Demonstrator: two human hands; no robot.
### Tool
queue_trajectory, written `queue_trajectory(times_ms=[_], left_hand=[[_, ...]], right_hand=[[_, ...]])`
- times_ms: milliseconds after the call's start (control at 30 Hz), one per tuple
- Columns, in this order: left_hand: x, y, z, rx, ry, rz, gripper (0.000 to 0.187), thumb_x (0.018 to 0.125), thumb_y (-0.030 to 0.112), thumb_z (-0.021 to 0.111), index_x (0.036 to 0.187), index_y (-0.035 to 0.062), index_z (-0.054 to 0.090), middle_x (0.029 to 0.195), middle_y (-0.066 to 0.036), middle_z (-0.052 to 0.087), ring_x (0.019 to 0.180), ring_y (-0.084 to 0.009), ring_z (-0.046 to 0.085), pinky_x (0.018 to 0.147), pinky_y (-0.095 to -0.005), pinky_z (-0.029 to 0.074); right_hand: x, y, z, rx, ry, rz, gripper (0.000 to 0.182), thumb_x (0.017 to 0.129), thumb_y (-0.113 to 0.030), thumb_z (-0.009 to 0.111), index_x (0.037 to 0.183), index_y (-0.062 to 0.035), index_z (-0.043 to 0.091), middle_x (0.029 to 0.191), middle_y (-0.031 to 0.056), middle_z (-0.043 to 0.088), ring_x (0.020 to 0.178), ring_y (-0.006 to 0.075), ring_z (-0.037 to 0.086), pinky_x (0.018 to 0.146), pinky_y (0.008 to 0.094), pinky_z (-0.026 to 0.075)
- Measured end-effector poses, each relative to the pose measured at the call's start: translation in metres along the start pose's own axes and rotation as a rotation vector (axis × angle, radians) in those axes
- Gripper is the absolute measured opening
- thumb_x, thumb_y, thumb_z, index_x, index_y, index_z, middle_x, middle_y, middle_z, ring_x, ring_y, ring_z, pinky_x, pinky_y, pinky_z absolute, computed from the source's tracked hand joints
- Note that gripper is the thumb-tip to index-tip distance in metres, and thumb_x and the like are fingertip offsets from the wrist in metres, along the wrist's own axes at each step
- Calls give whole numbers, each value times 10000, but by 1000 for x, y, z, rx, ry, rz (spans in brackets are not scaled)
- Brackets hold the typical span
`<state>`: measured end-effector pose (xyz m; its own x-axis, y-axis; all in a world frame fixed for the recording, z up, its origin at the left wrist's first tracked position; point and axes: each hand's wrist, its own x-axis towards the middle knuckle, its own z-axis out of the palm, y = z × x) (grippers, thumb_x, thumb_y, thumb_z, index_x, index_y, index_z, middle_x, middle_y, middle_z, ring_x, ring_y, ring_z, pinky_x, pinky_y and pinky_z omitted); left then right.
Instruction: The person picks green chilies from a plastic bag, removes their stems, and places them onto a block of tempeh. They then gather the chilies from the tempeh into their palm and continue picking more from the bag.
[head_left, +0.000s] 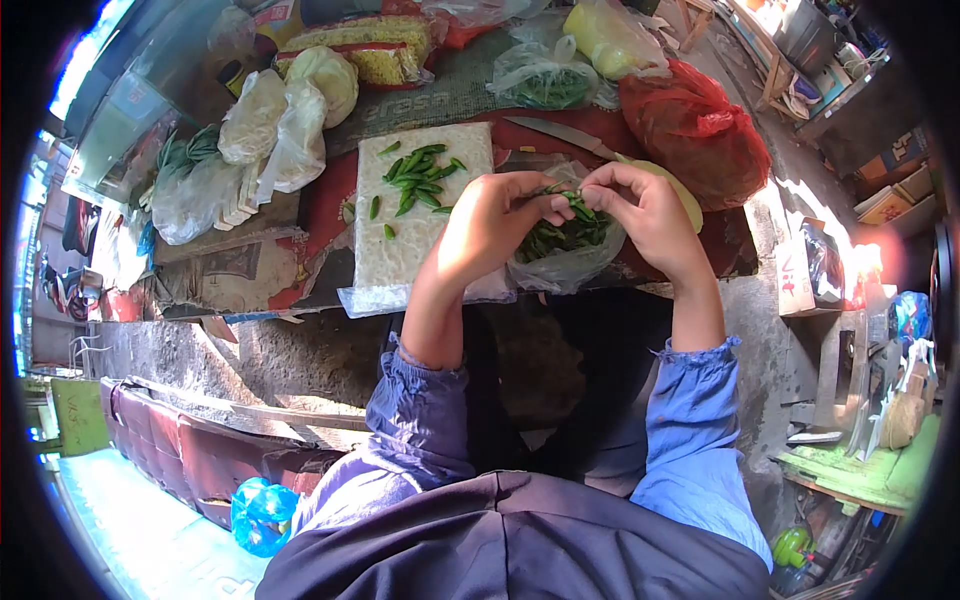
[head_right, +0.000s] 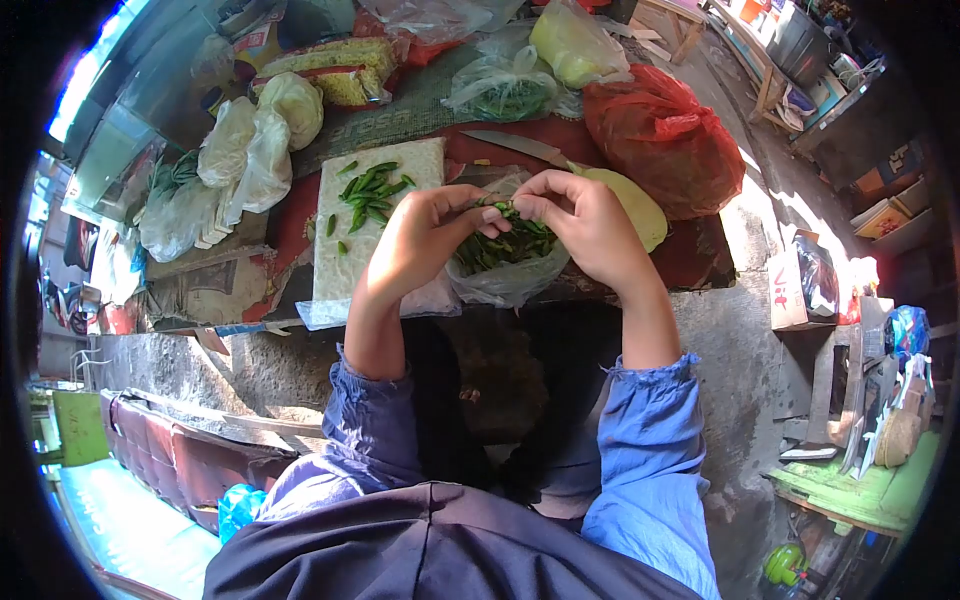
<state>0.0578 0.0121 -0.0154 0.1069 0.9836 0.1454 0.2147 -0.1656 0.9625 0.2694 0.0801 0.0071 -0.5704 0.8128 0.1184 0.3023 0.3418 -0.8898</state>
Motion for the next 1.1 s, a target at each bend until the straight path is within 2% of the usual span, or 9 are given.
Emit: queue_trajectory(times_ms=[167,233,467,633,733,767,833,1033,1100], left_hand=[[1,1,1,-52,19,-32,187,1011,110,649,1056,-48,738,899,-47,755,851,-75,658,820,-250,526],[2,0,1,-30,38,-47,192,1008,121,660,1050,-48,739,894,-48,754,847,-74,656,812,-249,525],[2,4,3,-22,68,-69,226,1001,170,689,1007,-51,739,875,-44,750,841,-68,646,789,-249,518],[0,1,-1,-185,0,6,231,1016,178,680,1036,-46,733,917,-48,740,860,-84,646,795,-255,519],[0,4,-1,-264,-30,29,231,1021,177,676,1054,-46,726,942,-49,732,874,-94,647,800,-257,520],[1,3,-1,-227,-3,16,217,1018,165,677,1048,-43,729,933,-44,732,873,-89,647,803,-254,519],[2,0,-2,-190,22,4,203,1014,152,677,1042,-41,732,925,-38,732,872,-84,648,806,-251,519],[-1,8,2,141,47,-72,160,963,98,699,1034,-38,744,879,-69,767,818,-84,680,790,-267,539],[-1,0,6,116,67,50,194,926,143,720,1041,-9,754,836,-113,758,742,-115,663,720,-312,531]], right_hand=[[1,5,2,268,-37,64,182,977,-153,710,997,28,723,915,37,729,909,75,641,846,289,510],[-1,0,3,24,44,-37,184,972,-150,713,1000,32,719,892,43,731,893,91,654,842,287,508],[-5,-8,5,-163,74,-43,207,981,-155,703,991,52,692,888,55,720,883,105,644,832,302,507],[-5,4,-2,419,-145,65,182,1007,-145,670,1099,12,660,955,16,666,912,86,600,856,274,491],[0,12,-4,539,-192,62,174,1011,-143,665,1125,-12,657,978,-1,659,942,67,590,878,252,479],[0,11,-4,539,-192,61,174,1011,-143,665,1125,-12,657,978,-1,659,942,67,590,878,252,479],[0,8,-3,83,-21,41,185,996,-137,681,1132,-14,659,987,18,671,1000,100,610,914,273,477],[0,-10,5,30,65,-91,210,913,-120,756,1095,-28,703,1058,61,695,1102,190,629,970,343,479],[0,-13,11,-15,68,-158,205,895,-127,772,1064,-28,717,1052,64,703,1101,194,632,970,345,480]])
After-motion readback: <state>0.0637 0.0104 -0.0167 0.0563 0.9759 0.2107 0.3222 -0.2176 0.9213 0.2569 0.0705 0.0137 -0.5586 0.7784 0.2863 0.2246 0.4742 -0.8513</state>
